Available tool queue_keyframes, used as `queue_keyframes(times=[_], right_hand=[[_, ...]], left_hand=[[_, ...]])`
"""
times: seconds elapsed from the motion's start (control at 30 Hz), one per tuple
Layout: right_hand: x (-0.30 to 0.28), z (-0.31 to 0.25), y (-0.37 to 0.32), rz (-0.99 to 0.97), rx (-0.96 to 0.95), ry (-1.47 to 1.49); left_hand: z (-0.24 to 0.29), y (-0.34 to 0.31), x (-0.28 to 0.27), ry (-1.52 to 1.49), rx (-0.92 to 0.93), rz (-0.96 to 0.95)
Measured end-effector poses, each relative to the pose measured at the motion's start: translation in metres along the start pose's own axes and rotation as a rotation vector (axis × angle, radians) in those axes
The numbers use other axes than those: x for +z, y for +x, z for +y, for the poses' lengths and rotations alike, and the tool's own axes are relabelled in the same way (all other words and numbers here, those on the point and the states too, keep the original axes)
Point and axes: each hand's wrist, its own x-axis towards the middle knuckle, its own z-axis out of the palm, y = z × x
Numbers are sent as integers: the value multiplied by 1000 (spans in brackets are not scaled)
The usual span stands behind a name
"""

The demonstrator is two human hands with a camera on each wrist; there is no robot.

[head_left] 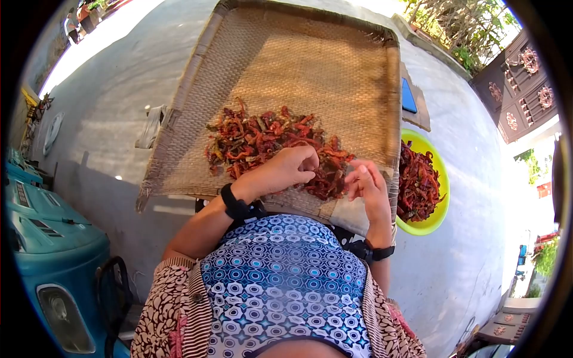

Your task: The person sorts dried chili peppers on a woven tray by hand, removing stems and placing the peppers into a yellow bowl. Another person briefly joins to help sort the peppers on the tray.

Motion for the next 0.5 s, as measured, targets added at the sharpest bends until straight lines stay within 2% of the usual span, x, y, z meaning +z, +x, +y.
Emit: queue_keyframes(times=[0.03,0.13,0.2,0.23,0.27,0.3,0.37,0.43,0.5], right_hand=[[14,-1,1,-153,62,-109],[39,21,14,-262,-23,-203],[35,19,18,-220,-17,-190],[30,17,19,-200,-12,-184],[25,11,18,-134,67,-139],[15,10,17,-65,40,-72],[-8,10,12,73,-18,60],[-32,12,9,248,-147,320],[-54,13,9,374,-171,796]], left_hand=[[2,1,1,-28,-29,-29],[9,-1,0,-92,-95,-57],[9,-4,-3,-117,-110,-5],[4,-5,-4,-15,-86,21],[-5,-4,-6,85,-62,48],[-11,-4,-7,184,-38,76],[-10,-8,-8,379,-98,-27],[3,-13,-8,528,-185,-121],[-16,-11,-3,594,-127,-96]])
